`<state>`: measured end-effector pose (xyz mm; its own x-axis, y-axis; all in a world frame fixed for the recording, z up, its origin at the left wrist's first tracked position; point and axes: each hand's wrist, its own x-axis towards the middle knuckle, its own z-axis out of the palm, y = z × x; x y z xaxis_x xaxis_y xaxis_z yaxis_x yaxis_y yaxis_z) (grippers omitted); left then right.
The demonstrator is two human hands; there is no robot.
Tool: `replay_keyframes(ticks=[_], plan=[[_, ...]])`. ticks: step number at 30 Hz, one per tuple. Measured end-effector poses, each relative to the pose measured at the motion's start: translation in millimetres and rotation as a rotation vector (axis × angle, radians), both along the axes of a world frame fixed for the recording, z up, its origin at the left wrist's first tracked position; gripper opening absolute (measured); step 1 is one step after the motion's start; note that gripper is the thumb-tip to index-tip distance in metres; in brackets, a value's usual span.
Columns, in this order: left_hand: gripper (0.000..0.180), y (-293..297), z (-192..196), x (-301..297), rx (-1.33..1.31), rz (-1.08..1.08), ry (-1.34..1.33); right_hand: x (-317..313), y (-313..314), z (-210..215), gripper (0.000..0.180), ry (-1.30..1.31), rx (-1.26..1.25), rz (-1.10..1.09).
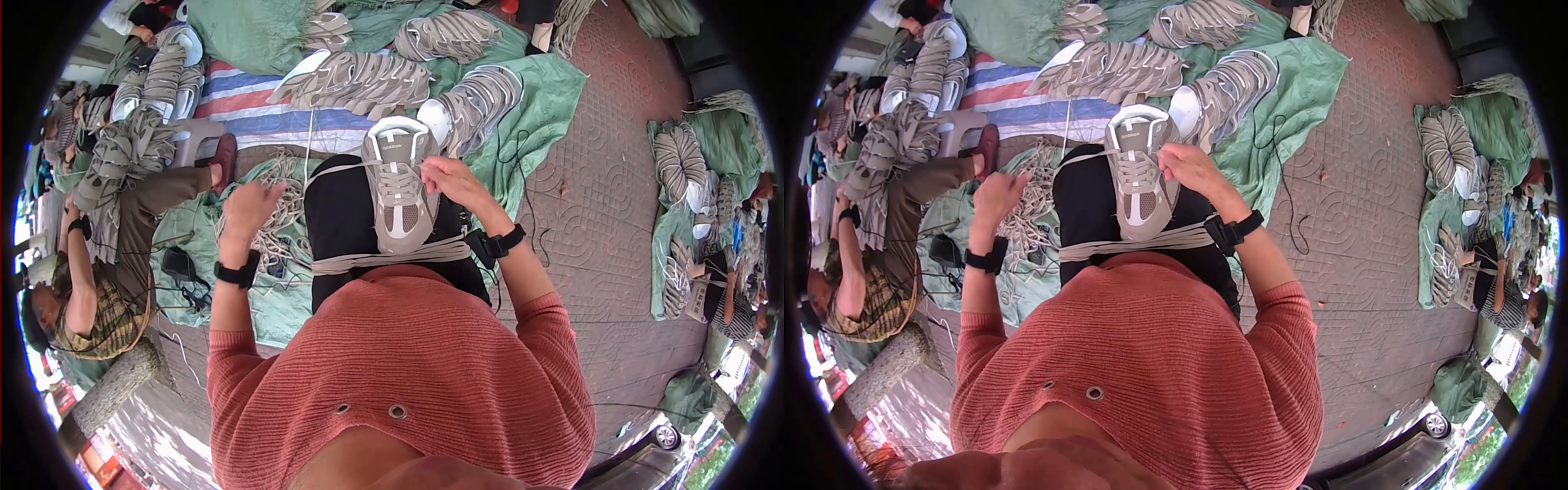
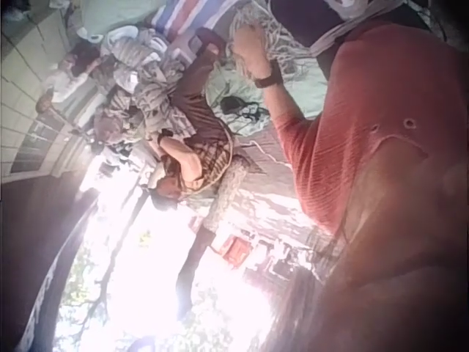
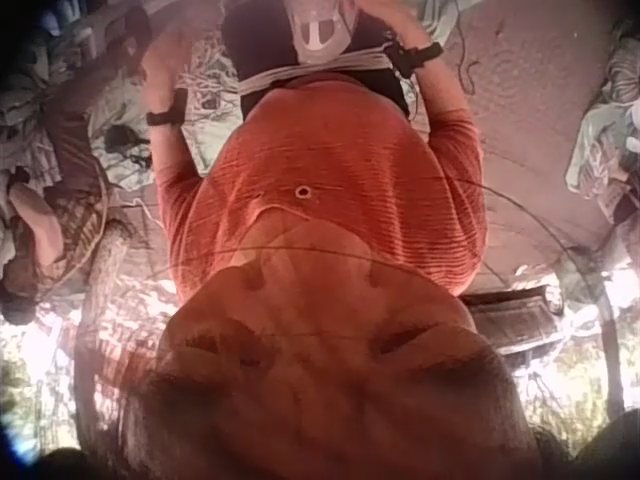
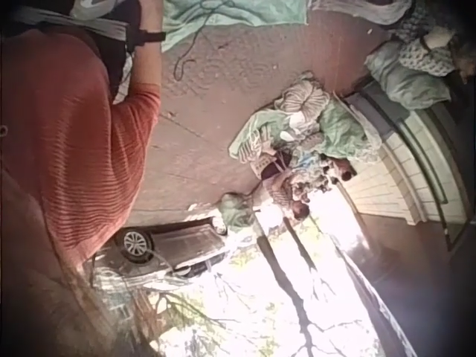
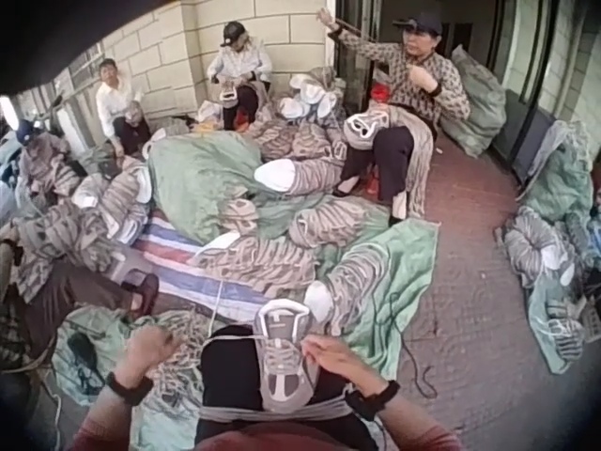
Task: The person is threading and lacing together components of athletic shoes while seated on the floor.
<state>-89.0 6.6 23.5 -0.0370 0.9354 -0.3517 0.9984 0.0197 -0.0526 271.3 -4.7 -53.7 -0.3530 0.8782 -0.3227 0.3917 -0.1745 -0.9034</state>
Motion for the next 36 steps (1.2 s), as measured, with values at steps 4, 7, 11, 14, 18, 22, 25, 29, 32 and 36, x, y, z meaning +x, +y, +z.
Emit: replay_keyframes(ticks=[4,7,11,14,18,22,25,29,32,36], plan=[[0.011,18.1,-19.9,86.3,0.566,-0.414,-0.721,-10.8,-2.7,6.4,0.026,-0.100,0.046,-0.091],[0.005,35.1,-51.8,140.5,0.419,-0.644,-0.742,-19.1,-4.3,9.5,0.024,-0.240,0.143,-0.111],[0.018,45.6,-55.5,166.0,0.308,-0.805,-0.608,-21.3,5.8,17.7,0.023,-0.116,0.028,-0.061],[0.019,49.8,-52.0,171.1,0.145,-0.820,-0.670,3.0,21.6,8.3,0.023,0.217,-0.306,-0.067],[0.012,53.8,-60.6,164.9,0.075,-0.817,-0.790,5.3,29.1,16.5,0.030,0.232,-0.408,0.074],[0.008,57.1,-65.0,160.8,0.048,-0.726,-1.068,2.3,41.3,46.6,0.041,-0.693,0.276,0.196],[0.013,56.0,-52.2,155.0,0.091,-0.749,-1.053,8.3,42.8,18.6,0.049,-0.171,0.797,0.091],[0.014,63.0,-28.9,125.5,0.573,-0.927,-0.790,14.7,41.6,12.9,0.042,-0.125,0.416,0.183],[0.017,113.9,-29.5,41.9,0.748,-0.717,-0.641,14.3,36.1,14.1,0.031,-0.146,0.485,0.174],[0.018,166.0,7.8,-171.8,0.983,0.044,-0.160,-0.3,36.3,17.1,0.026,-0.236,0.535,0.183]])
